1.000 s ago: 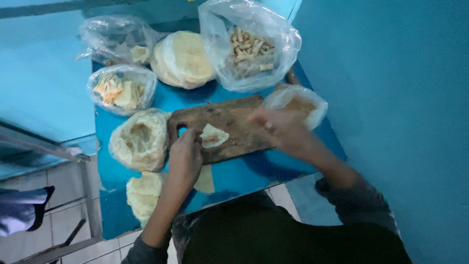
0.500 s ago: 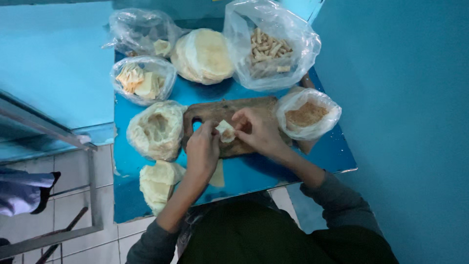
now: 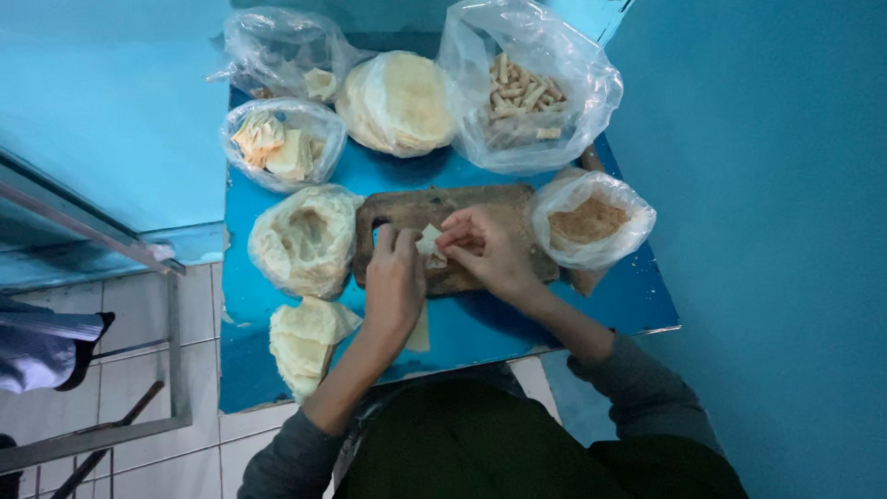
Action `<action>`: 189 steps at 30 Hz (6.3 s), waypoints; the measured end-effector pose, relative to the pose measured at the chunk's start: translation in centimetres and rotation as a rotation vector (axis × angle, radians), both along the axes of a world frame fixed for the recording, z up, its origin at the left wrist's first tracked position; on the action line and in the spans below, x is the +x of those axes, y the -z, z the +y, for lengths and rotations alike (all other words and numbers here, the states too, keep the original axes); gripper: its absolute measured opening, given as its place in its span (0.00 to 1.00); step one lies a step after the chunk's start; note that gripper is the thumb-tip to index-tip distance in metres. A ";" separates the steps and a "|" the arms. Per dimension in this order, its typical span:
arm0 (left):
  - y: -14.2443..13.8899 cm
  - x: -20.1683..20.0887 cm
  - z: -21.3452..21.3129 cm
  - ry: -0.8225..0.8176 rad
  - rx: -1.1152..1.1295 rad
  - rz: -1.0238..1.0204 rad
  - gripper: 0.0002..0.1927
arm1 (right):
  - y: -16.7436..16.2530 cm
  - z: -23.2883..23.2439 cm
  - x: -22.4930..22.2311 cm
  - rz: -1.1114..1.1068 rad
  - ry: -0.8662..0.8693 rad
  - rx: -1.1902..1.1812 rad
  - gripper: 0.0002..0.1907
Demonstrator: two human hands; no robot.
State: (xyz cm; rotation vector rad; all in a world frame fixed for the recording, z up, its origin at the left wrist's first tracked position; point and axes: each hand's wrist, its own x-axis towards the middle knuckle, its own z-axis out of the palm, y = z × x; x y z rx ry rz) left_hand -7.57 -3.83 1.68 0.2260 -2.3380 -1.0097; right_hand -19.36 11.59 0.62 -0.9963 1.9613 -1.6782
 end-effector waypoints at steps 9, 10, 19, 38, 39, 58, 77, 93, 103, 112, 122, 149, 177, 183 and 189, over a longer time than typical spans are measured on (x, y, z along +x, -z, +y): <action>0.8 -0.1 -0.5 0.096 -0.326 0.002 0.05 | -1.1 0.3 1.1 0.173 0.055 0.143 0.14; 0.7 0.1 -0.5 0.103 -0.432 -0.049 0.05 | -1.3 0.4 1.1 0.207 0.038 0.147 0.14; 0.6 -1.2 -1.9 0.125 -0.541 -0.052 0.07 | -3.7 1.3 0.7 0.743 -0.185 0.159 0.20; 3.4 -5.8 -2.4 -0.086 -0.230 -0.212 0.10 | -3.4 -1.0 -1.6 0.624 -0.188 0.188 0.13; 3.2 -5.6 -2.5 -0.073 -0.228 -0.214 0.08 | -3.5 -0.8 -1.5 0.644 -0.195 0.182 0.14; 1.5 -4.0 -2.5 -0.004 -0.449 -0.068 0.14 | -2.6 -0.7 0.1 0.721 0.003 0.181 0.11; 1.2 -3.8 -2.8 0.008 -0.373 0.044 0.10 | -2.8 -1.2 0.0 0.852 0.048 0.261 0.09; -0.5 -3.9 -3.1 -0.042 -0.373 0.113 0.12 | -2.8 -2.3 -0.7 0.783 0.100 0.242 0.09; -7.6 9.8 -2.1 -0.234 -0.175 0.198 0.22 | -3.2 -5.2 -2.1 0.936 0.147 0.555 0.13; -5.2 15.8 -2.9 -0.420 -0.059 0.110 0.18 | -4.4 -1.8 -2.5 0.918 -0.049 0.346 0.13; -3.8 10.7 -1.0 -0.096 0.195 0.165 0.16 | -5.8 -0.3 -3.1 -0.023 -0.123 0.187 0.20; -2.1 6.4 3.2 0.516 1.064 -0.050 0.17 | -4.9 5.4 4.2 -0.420 -0.141 -0.223 0.20; 0.2 6.4 4.4 0.202 1.064 -0.040 0.19 | -7.1 5.7 7.2 0.239 -0.074 0.161 0.26; -1.4 6.1 2.6 0.302 1.145 0.078 0.31 | -10.3 4.4 4.4 0.545 -0.145 0.121 0.11; -2.4 9.7 0.1 0.107 0.849 0.261 0.21 | -13.8 5.0 -1.5 0.989 0.382 0.398 0.24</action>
